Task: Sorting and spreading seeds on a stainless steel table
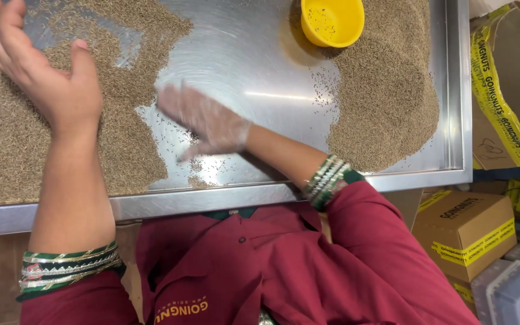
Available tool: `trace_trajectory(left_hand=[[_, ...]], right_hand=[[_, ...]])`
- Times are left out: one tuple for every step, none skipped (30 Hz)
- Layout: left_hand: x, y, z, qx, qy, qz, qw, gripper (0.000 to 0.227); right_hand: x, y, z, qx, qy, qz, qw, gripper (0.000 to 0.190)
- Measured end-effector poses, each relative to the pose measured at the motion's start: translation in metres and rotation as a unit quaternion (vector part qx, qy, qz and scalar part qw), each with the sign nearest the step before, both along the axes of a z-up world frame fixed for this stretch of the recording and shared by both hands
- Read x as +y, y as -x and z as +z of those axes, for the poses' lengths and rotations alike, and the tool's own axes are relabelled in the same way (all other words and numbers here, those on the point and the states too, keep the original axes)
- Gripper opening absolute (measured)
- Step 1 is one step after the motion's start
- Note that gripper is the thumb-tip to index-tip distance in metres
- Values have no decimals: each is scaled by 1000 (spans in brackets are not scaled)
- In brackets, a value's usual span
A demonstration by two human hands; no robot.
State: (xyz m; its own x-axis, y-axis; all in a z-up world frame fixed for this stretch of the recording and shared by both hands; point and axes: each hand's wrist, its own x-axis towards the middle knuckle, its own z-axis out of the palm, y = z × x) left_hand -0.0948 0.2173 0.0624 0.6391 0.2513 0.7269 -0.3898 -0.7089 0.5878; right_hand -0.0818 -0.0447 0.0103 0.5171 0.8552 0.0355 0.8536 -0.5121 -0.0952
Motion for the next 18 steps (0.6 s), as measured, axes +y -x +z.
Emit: trace_trajectory(left_hand=[[-2, 2, 1, 13, 12, 1, 1000, 64], [-4, 3, 3, 25, 24, 2, 999, 65], [-5, 3, 5, 24, 25, 1, 999, 65], [-8, 4, 7, 21, 25, -6, 999, 62], [-10, 5, 9, 17, 26, -13, 999, 59], [-13, 7, 12, 18, 29, -13, 999, 59], [-16, 9, 14, 17, 30, -19, 999, 58], [-18, 10, 18, 16, 31, -25, 999, 57], [-21, 11, 18, 16, 32, -25, 999, 57], [-23, 12, 19, 22, 35, -34, 999, 57], [-26, 13, 20, 28, 38, -44, 998, 58], [-27, 14, 20, 32, 38, -45, 998, 58], [-29, 14, 20, 28, 27, -56, 998, 58], [-31, 15, 21, 23, 15, -67, 997, 58], [-30, 14, 15, 26, 15, -69, 997, 58], [-29, 12, 10, 45, 17, -63, 997, 53], [-29, 11, 7, 63, 18, -57, 996, 48], [-27, 9, 4, 61, 16, -59, 996, 48]], right_hand=[[-10, 14, 5, 73, -92, 109, 987, 106], [-19, 27, 10, 143, -180, 216, 949, 95], [-21, 32, 49, 142, -179, 215, 950, 95], [-24, 37, 87, 169, -207, 218, 939, 73], [-26, 43, 126, 195, -236, 222, 926, 72], [-58, 37, 98, 196, -233, 221, 926, 72], [-90, 32, 70, 102, -181, 172, 963, 78], [-121, 26, 42, 8, -128, 122, 984, 107], [-130, 32, 35, 8, -127, 122, 984, 107], [-138, 37, 26, 28, -84, 95, 992, 111], [-147, 43, 18, 48, -41, 68, 996, 116], [-134, 49, 11, 52, -41, 67, 996, 116], [-122, 55, 4, 39, -34, 64, 997, 109], [-110, 61, -2, 27, -27, 61, 997, 103], [-85, 65, -10, 30, -28, 59, 997, 103], [-60, 67, -17, 35, -78, 58, 995, 104], [-35, 69, -24, 39, -127, 58, 989, 105], [-5, 70, -12, 37, -129, 56, 989, 105]])
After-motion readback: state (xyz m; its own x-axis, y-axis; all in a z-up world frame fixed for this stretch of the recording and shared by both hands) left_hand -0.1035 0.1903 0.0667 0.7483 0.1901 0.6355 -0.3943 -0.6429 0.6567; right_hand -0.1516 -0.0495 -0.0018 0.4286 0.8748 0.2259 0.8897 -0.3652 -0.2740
